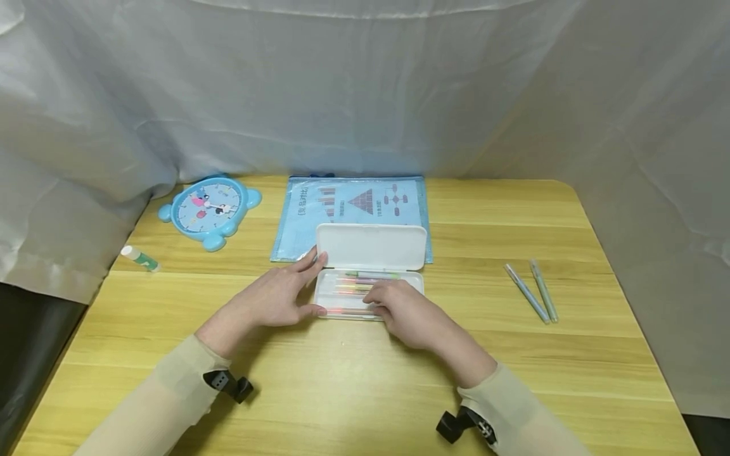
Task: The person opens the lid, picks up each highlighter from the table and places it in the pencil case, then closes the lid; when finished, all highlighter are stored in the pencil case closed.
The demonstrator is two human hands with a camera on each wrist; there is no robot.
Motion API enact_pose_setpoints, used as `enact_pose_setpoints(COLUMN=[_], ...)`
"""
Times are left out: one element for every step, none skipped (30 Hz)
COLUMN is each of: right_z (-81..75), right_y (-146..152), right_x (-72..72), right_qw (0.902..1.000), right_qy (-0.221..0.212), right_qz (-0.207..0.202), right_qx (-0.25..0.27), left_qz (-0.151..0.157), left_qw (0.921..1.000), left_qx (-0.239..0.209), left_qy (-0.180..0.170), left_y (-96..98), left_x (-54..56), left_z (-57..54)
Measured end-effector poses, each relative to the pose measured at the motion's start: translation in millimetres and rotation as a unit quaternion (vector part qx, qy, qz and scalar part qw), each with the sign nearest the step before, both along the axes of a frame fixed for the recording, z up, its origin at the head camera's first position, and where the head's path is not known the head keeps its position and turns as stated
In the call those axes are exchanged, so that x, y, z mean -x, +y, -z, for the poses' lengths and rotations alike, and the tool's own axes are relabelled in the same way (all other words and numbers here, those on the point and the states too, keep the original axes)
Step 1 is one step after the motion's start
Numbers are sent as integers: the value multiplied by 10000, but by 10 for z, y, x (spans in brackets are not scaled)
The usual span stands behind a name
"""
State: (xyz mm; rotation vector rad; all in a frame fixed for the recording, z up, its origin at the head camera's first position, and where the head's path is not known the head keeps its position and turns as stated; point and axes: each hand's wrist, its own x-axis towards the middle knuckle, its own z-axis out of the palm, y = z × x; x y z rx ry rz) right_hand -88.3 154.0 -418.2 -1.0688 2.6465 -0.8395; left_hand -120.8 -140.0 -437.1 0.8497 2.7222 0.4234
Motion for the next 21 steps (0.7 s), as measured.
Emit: enact_pose_setpoints(right_z=[-26,-51,-79,-102,-123,-142,-163,-180,-199,-217,-237,-254,-270,-279,-287,-292,-294,-294,-294,-289,-283], right_y=[28,62,99,146,198,251,315,380,446,517,588,658,733,803,878,954,1029,1105,1182,1262,1342], right_x=[-4,-7,-12,-14,-16,-18,-22,-29,-38,-48,-60,-71,-81,-88,-94,-96,-98,-104,-113,-123,-139], right_qw=[10000,9998,9996,9993,9990,9986,9981,9974,9965,9955,9941,9926,9909,9890,9872,9848,9822,9795,9769,9748,9724], right_qy=[-21,-12,-28,-20,17,46,73,86,65,59,66,109,196,309,455,647,827,962,1025,1046,1025], right_qz=[94,180,291,377,447,522,595,693,801,896,1021,1136,1258,1359,1434,1517,1593,1685,1799,1899,2030], right_qx=[25,32,41,58,87,110,152,190,251,314,361,414,440,486,531,540,550,542,524,533,521], left_qz=[1,4,6,10,19,26,33,44,53,64,67,56,46,36,26,15,4,1,7,15,21], left_qw=[10000,10000,10000,10000,10000,10000,10000,10000,10000,10000,10000,10000,10000,10000,10000,10000,10000,10000,10000,10000,10000], left_qx=[-3,-4,-5,-15,-29,-33,-37,-40,-41,-44,-42,-32,-33,-30,-23,-18,-12,-12,-16,-13,-13], left_qy=[-2,-1,-7,-1,-5,-3,-4,2,7,20,22,21,13,12,14,15,10,9,20,36,47], left_y=[-2,-3,-4,-4,-3,-3,-1,2,4,5,5,3,1,-2,-5,-8,-11,-12,-12,-12,-12], left_x=[-3,-5,-7,-8,-10,-9,-10,-10,-10,-9,-9,-9,-10,-11,-11,-11,-11,-10,-10,-9,-9], left_z=[-1,-2,-3,-4,-6,-5,-3,-2,1,5,8,10,8,8,9,8,7,8,12,17,21])
